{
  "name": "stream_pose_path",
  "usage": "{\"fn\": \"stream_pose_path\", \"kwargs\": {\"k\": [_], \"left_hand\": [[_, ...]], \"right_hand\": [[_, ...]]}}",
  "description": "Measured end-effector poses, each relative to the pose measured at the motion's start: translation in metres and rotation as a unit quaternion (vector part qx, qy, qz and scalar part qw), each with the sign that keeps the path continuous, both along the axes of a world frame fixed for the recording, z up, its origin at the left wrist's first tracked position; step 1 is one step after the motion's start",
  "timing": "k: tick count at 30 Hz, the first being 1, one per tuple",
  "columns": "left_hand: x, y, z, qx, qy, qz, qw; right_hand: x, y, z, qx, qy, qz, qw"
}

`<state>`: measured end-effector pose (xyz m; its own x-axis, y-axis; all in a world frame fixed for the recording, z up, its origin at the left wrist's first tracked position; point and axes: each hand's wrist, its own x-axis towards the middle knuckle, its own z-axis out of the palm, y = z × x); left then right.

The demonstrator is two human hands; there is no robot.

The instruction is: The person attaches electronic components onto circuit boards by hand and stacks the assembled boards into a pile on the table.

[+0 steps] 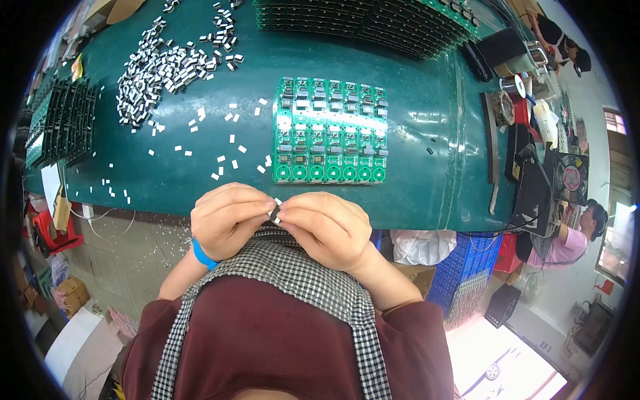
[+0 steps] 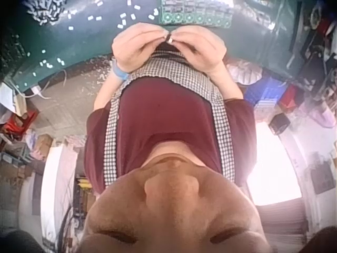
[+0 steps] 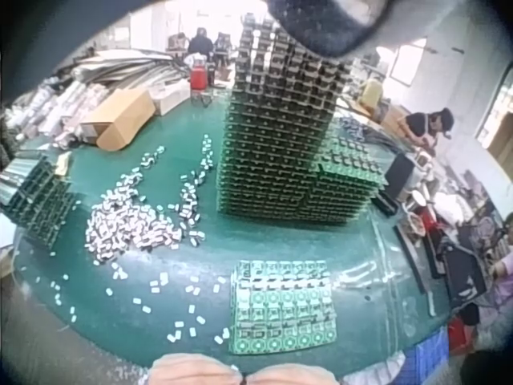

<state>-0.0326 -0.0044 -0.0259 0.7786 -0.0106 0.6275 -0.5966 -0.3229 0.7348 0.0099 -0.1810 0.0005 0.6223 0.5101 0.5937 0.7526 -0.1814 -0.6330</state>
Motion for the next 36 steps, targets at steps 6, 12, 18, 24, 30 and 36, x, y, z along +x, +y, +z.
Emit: {"fn": "stream_pose_path", "kwargs": {"k": [6, 12, 18, 24, 30, 36], "left_hand": [[0.001, 0.001, 0.0, 0.014, 0.007, -0.021, 1.0], [-0.003, -0.004, -0.002, 0.029, 0.025, 0.018, 0.999], [-0.002, 0.0, -0.006, 0.08, -0.03, 0.007, 0.996], [0.001, -0.002, -0.003, 0.047, -0.028, 0.048, 0.997], [0.002, -0.003, -0.003, 0.072, -0.046, 0.024, 0.996], [0.001, -0.004, -0.003, 0.117, -0.049, 0.023, 0.992]], "right_hand": [[-0.003, -0.005, 0.007, -0.009, 0.103, -0.001, 0.995], [0.003, -0.014, 0.003, 0.024, 0.227, 0.021, 0.973], [-0.002, -0.011, 0.002, 0.039, 0.219, -0.029, 0.974], [-0.002, -0.009, 0.003, 0.023, 0.217, 0.002, 0.976], [-0.002, -0.01, -0.001, 0.027, 0.217, 0.009, 0.976], [-0.007, -0.012, -0.003, 0.037, 0.246, -0.008, 0.968]]}}
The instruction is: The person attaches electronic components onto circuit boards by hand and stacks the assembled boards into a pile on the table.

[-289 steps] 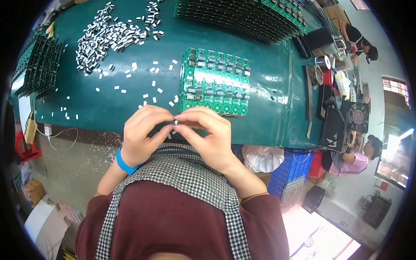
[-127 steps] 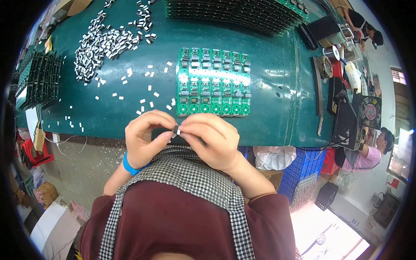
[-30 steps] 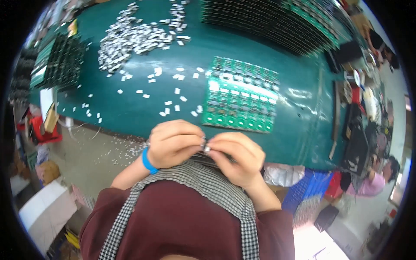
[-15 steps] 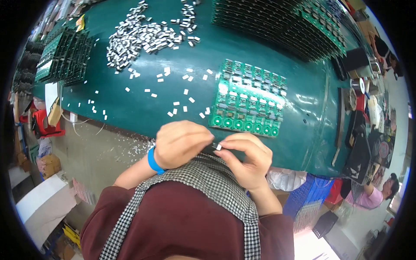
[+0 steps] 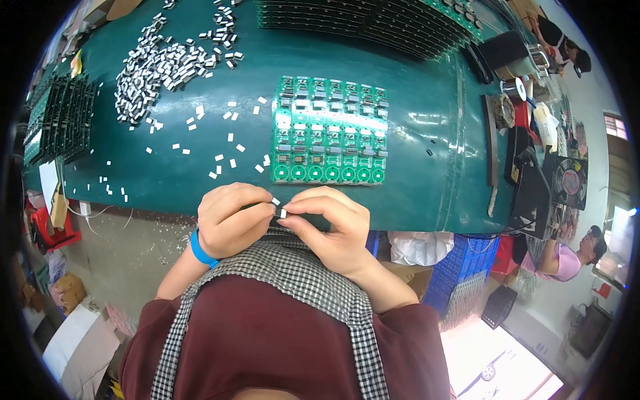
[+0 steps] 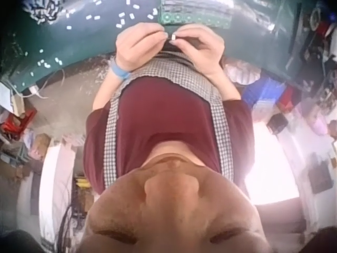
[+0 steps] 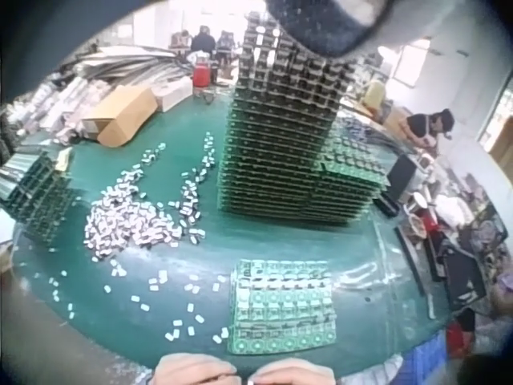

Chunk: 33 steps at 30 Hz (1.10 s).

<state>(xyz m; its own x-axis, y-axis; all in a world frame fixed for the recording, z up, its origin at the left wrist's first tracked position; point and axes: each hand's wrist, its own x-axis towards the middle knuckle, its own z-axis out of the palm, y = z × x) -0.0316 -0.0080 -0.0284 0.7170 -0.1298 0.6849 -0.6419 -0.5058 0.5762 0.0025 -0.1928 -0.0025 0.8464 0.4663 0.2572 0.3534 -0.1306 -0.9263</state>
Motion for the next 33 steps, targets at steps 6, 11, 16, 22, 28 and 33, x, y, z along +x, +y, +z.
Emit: {"fn": "stream_pose_path", "kwargs": {"k": [6, 11, 16, 22, 28, 33], "left_hand": [[0.02, 0.051, 0.008, 0.075, 0.057, 0.227, 0.969], [0.04, 0.111, -0.012, 0.249, 0.169, 0.437, 0.847], [0.039, 0.118, -0.016, 0.185, 0.188, 0.426, 0.865], [0.038, 0.12, -0.018, 0.145, 0.209, 0.417, 0.873], [0.029, 0.117, -0.013, 0.146, 0.2, 0.387, 0.888], [0.021, 0.124, -0.013, 0.163, 0.215, 0.386, 0.882]], "right_hand": [[0.041, -0.024, 0.004, -0.177, -0.204, -0.113, 0.956], [0.053, -0.028, -0.002, -0.263, -0.265, -0.05, 0.926], [0.054, -0.027, 0.0, -0.273, -0.285, -0.058, 0.917], [0.057, -0.025, 0.006, -0.287, -0.283, -0.032, 0.914], [0.058, -0.026, 0.008, -0.29, -0.26, -0.019, 0.921], [0.059, -0.027, 0.008, -0.283, -0.249, -0.015, 0.926]]}}
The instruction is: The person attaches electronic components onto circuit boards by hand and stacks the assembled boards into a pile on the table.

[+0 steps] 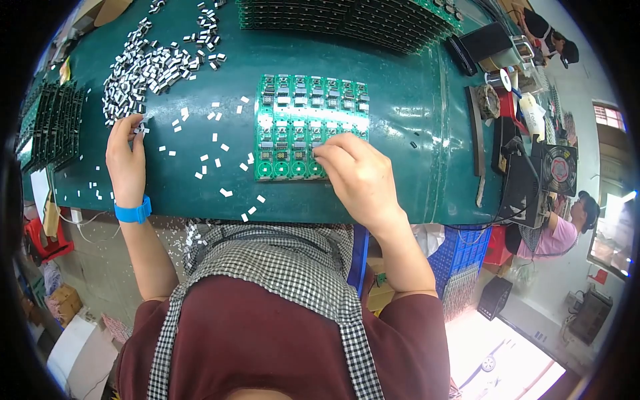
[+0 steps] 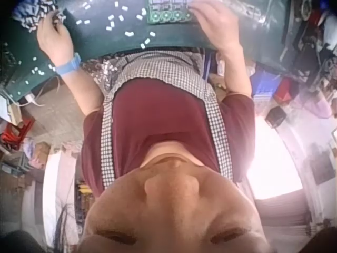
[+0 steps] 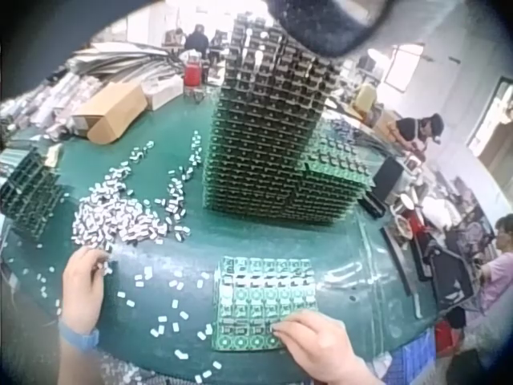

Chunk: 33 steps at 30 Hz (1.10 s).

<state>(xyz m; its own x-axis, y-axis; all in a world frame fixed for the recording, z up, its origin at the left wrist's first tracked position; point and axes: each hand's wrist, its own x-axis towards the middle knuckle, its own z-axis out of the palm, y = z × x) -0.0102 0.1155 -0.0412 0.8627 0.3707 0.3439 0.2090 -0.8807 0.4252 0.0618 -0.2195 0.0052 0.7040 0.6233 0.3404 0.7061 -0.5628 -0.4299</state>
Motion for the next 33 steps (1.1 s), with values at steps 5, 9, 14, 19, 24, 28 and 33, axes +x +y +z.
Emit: {"fn": "stream_pose_path", "kwargs": {"k": [5, 9, 14, 19, 24, 28, 33], "left_hand": [[-0.003, -0.002, 0.0, -0.073, -0.016, 0.006, 0.997], [-0.004, -0.015, 0.005, -0.129, -0.041, -0.02, 0.991], [-0.006, -0.046, 0.015, -0.299, -0.101, -0.098, 0.944], [-0.012, -0.076, 0.022, -0.499, -0.112, -0.199, 0.836], [-0.018, -0.11, 0.029, -0.565, -0.115, -0.292, 0.763], [-0.02, -0.121, 0.029, -0.525, -0.108, -0.337, 0.774], [-0.02, -0.131, 0.028, -0.564, -0.103, -0.334, 0.748]], "right_hand": [[0.001, 0.0, 0.004, -0.014, 0.003, 0.004, 1.0], [0.001, -0.001, 0.005, -0.026, -0.006, 0.014, 1.0], [0.003, -0.001, 0.004, -0.042, -0.024, 0.03, 0.998], [-0.001, 0.0, 0.004, -0.072, -0.06, 0.037, 0.995], [-0.003, 0.001, 0.008, -0.068, -0.03, 0.015, 0.997], [-0.024, 0.017, 0.026, 0.078, 0.1, 0.021, 0.992], [-0.043, 0.032, 0.01, 0.205, 0.139, 0.066, 0.967]]}}
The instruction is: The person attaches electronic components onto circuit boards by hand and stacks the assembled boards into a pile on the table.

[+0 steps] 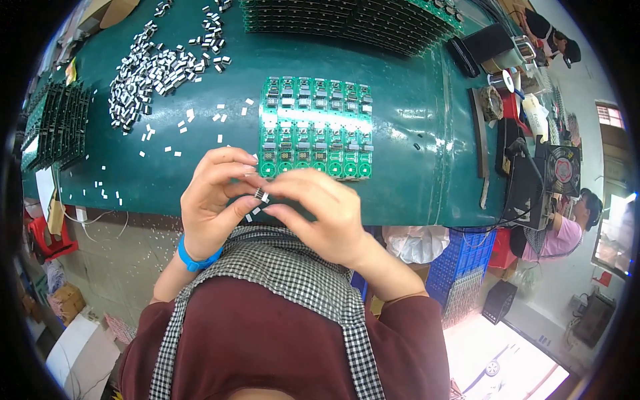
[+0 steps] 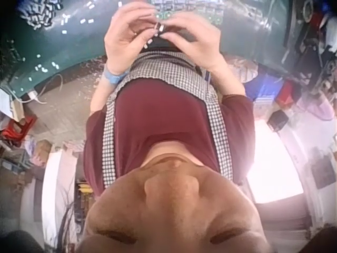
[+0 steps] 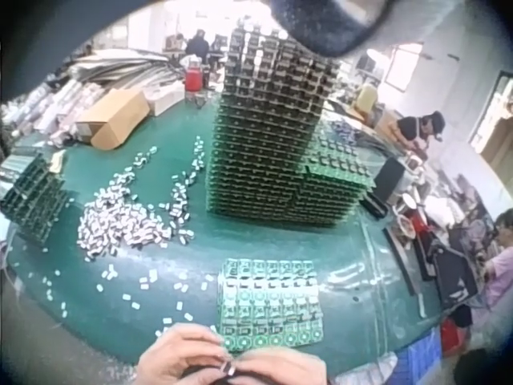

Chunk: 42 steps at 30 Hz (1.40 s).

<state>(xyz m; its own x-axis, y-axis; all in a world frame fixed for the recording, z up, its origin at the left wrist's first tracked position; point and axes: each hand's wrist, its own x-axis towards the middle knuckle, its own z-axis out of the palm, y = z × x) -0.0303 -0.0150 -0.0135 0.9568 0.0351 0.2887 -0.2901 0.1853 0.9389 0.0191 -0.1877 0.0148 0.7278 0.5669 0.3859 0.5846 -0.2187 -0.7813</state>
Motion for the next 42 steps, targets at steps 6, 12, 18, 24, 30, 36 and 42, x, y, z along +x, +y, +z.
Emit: {"fn": "stream_pose_path", "kwargs": {"k": [6, 12, 18, 24, 30, 36, 42], "left_hand": [[-0.004, 0.0, -0.004, -0.002, 0.008, -0.011, 1.0], [-0.003, -0.002, 0.001, 0.111, -0.05, 0.051, 0.991], [-0.002, 0.0, 0.005, 0.234, -0.127, 0.07, 0.961], [-0.004, 0.019, -0.003, 0.209, -0.111, 0.04, 0.971], [-0.005, 0.014, 0.01, 0.257, -0.083, 0.09, 0.959], [-0.001, 0.007, 0.006, 0.249, -0.159, 0.079, 0.952], [-0.002, 0.007, 0.003, 0.242, -0.156, 0.074, 0.955]], "right_hand": [[-0.011, -0.004, -0.016, 0.15, 0.244, -0.012, 0.958], [-0.018, -0.002, -0.009, 0.198, 0.374, 0.0, 0.906], [-0.017, -0.003, -0.013, 0.172, 0.29, -0.006, 0.941], [-0.016, -0.005, -0.014, 0.213, 0.273, -0.02, 0.938], [-0.012, -0.004, -0.012, 0.128, 0.138, -0.012, 0.982], [-0.014, 0.0, -0.009, 0.057, 0.009, -0.018, 0.998], [-0.013, -0.001, -0.011, 0.06, -0.01, -0.011, 0.998]]}}
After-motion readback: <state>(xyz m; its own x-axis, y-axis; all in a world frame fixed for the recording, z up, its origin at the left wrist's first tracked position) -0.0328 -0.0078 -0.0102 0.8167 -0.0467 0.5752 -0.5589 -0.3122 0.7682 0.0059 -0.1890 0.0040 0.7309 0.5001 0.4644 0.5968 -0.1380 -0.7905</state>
